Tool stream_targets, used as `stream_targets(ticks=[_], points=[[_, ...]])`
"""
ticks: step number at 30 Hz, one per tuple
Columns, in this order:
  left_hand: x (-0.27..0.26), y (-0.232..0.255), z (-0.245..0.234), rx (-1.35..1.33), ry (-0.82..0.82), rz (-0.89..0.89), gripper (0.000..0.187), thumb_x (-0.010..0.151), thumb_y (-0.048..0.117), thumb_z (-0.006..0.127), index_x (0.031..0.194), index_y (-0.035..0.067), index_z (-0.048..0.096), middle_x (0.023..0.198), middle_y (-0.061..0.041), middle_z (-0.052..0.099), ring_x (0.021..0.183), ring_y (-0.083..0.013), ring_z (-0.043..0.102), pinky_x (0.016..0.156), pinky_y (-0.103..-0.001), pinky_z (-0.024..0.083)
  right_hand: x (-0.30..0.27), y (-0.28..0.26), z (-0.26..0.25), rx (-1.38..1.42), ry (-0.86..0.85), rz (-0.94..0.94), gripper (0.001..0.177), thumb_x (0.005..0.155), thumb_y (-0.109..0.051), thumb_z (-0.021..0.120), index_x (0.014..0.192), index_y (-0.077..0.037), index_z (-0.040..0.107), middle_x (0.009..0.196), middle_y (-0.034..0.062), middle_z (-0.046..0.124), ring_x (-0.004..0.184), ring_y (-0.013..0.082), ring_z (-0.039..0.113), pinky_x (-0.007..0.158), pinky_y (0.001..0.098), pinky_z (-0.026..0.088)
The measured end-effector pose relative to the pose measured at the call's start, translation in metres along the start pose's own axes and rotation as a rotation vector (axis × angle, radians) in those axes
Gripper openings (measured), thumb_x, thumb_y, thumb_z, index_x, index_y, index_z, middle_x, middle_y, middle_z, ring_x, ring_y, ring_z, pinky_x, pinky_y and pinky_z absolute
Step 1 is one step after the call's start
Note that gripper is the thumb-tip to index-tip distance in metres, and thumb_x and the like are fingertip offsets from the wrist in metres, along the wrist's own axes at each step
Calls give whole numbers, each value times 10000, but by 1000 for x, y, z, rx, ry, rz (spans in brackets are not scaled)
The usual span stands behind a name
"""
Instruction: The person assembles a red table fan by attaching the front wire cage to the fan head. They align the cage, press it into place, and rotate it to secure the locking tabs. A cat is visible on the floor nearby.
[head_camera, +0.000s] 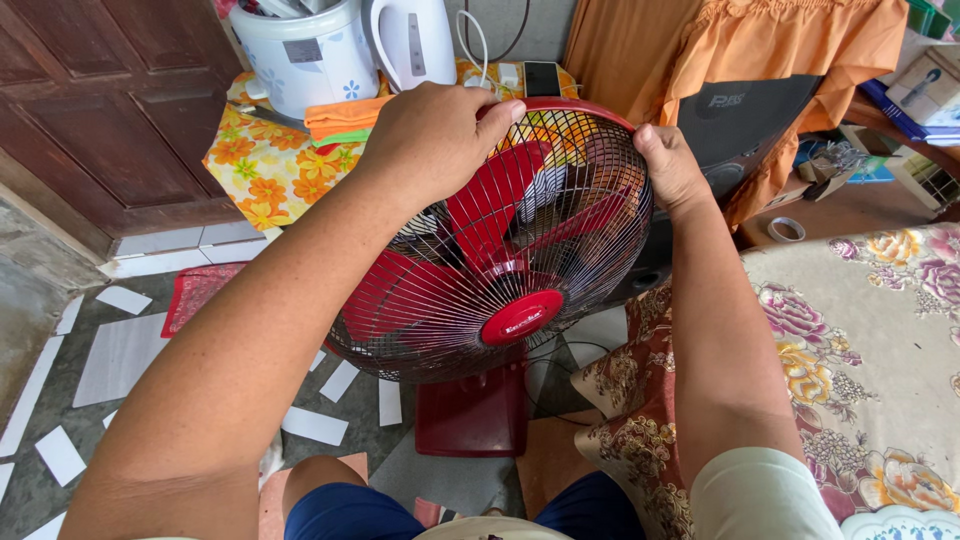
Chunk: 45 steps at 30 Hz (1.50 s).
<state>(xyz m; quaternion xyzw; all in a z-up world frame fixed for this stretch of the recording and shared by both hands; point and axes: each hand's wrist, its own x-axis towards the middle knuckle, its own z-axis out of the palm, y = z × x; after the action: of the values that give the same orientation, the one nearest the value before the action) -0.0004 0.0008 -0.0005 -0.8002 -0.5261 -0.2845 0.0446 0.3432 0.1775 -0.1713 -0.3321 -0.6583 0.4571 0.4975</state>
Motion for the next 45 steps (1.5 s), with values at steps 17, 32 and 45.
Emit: stream_targets(ticks=[17, 32, 45], points=[[2, 3, 3, 29, 8, -3, 491, 1043, 484, 473, 949, 117, 785, 739, -147, 714, 718, -376, 688, 722, -528, 532, -53, 60, 21, 370, 451, 385, 956, 901, -754, 443, 1489, 0, 468, 1429, 154, 620, 1288, 289, 629, 1060, 424, 519], [-6, -4, 1, -15, 61, 74, 465, 1045, 481, 509, 966, 118, 790, 772, -132, 722, 753, -371, 690, 719, -521, 527, -45, 122, 4, 792, 469, 245, 478, 1040, -402, 574, 1259, 12, 671, 1135, 118, 729, 941, 240, 718, 824, 368, 609], [5, -3, 14, 24, 12, -20, 559, 1038, 534, 482, 824, 95, 755, 707, -146, 696, 722, -374, 687, 740, -527, 534, -31, -104, 78, -347, 176, -405, 438, 1121, -322, 496, 1302, 38, 666, 1240, 137, 690, 1181, 220, 646, 1061, 342, 479]])
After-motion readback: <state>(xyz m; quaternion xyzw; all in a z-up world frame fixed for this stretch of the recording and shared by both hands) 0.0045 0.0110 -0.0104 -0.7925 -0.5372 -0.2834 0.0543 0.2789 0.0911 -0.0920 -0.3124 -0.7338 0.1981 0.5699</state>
